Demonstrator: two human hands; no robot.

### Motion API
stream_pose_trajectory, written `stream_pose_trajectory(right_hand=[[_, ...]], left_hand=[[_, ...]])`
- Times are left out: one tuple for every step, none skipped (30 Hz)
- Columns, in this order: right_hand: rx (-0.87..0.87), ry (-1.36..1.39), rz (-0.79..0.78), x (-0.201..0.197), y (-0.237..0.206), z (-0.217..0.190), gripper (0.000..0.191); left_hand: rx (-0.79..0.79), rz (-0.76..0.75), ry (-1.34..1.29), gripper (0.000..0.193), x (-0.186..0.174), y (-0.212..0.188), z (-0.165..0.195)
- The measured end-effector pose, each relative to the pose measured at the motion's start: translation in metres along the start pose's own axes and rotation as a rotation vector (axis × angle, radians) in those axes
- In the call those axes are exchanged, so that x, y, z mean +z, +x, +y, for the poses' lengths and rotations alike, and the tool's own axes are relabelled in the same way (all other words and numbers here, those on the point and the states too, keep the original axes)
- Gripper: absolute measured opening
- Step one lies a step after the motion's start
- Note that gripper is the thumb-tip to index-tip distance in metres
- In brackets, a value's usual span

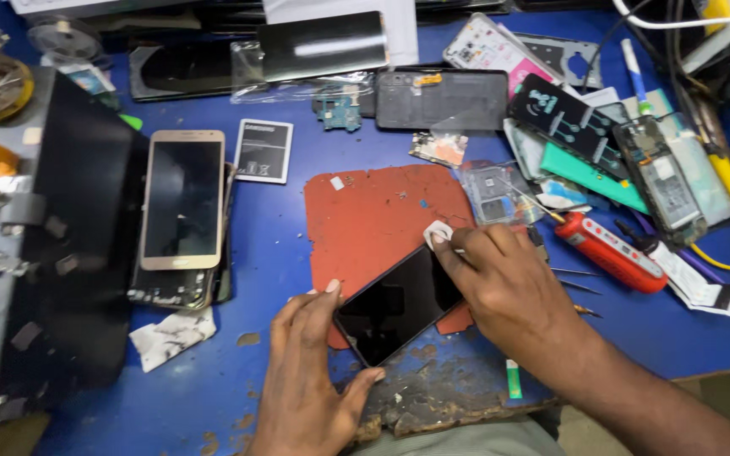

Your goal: The person uses tweezers to remove a metal bracket from a disassembled smartphone, then wipes the screen with a cloth. The person places the phone on the table and turns it on, showing the home screen.

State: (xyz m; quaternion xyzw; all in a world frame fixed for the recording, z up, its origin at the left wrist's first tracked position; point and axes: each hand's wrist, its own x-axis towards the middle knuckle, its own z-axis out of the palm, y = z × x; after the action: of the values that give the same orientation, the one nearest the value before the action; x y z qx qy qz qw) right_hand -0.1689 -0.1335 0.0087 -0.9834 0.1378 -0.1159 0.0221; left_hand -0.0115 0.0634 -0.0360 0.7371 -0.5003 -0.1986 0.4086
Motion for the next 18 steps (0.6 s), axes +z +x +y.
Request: stream_pose_trajectory(right_hand=[[-0.005,0.004,0.013,0.000,-0.001,0.002,0.049],[-0.010,0.008,0.027,-0.001,-0.002,0.003,0.048],[-0.008,0.011,0.032,-0.002,-0.003,0.004,0.046],[-0.008,0.017,0.038,-0.002,-0.004,0.004,0.044],[-0.009,0.025,0.042,-0.001,-0.006,0.003,0.042],[0.003,0.029,0.040,-0.002,-0.008,0.003,0.042],[0.015,0.032,0.039,-0.002,-0.011,0.002,0.042],[0.027,0.036,0.038,-0.003,-0.015,0.000,0.041],[0.037,0.042,0.029,-0.003,-0.018,-0.001,0.041],[0.048,0.047,0.018,-0.004,-0.022,-0.002,0.041],[0.059,0.052,0.008,-0.005,-0.026,-0.003,0.040],[0.062,0.051,0.004,-0.007,-0.031,-0.003,0.041],[0.064,0.050,0.001,-0.009,-0.036,-0.004,0.042],[0.066,0.050,-0.003,-0.010,-0.040,-0.005,0.043],[0.074,0.054,0.002,-0.011,-0.043,-0.006,0.043],[0.082,0.058,0.006,-0.011,-0.045,-0.006,0.043],[0.090,0.064,0.010,-0.012,-0.047,-0.007,0.042],[0.090,0.058,0.012,-0.011,-0.049,-0.007,0.044]], left_hand=[[-0.013,0.006,0.001,0.110,0.001,0.000,0.001],[-0.025,0.012,0.002,0.110,0.001,0.000,0.002],[-0.039,0.020,0.006,0.110,0.002,0.000,0.003],[-0.026,0.022,0.014,0.110,0.002,0.000,0.004],[-0.016,0.024,0.024,0.110,0.002,0.000,0.003],[-0.008,0.028,0.034,0.110,0.003,0.000,0.003],[-0.005,0.028,0.034,0.110,0.003,0.000,0.002],[-0.002,0.028,0.034,0.111,0.003,0.000,0.001],[0.000,0.027,0.033,0.111,0.003,-0.001,0.000],[0.000,0.033,0.035,0.111,0.004,-0.001,0.000],[-0.001,0.039,0.036,0.111,0.004,-0.001,-0.001],[-0.001,0.046,0.037,0.111,0.005,-0.001,-0.001],[0.009,0.047,0.038,0.111,0.005,-0.001,-0.001],[0.017,0.049,0.040,0.111,0.005,-0.001,-0.001],[0.025,0.051,0.042,0.111,0.005,-0.001,-0.001],[0.018,0.043,0.040,0.111,0.005,-0.001,0.000],[0.009,0.035,0.039,0.110,0.004,-0.001,0.000],[0.000,0.027,0.037,0.110,0.004,-0.001,0.001]])
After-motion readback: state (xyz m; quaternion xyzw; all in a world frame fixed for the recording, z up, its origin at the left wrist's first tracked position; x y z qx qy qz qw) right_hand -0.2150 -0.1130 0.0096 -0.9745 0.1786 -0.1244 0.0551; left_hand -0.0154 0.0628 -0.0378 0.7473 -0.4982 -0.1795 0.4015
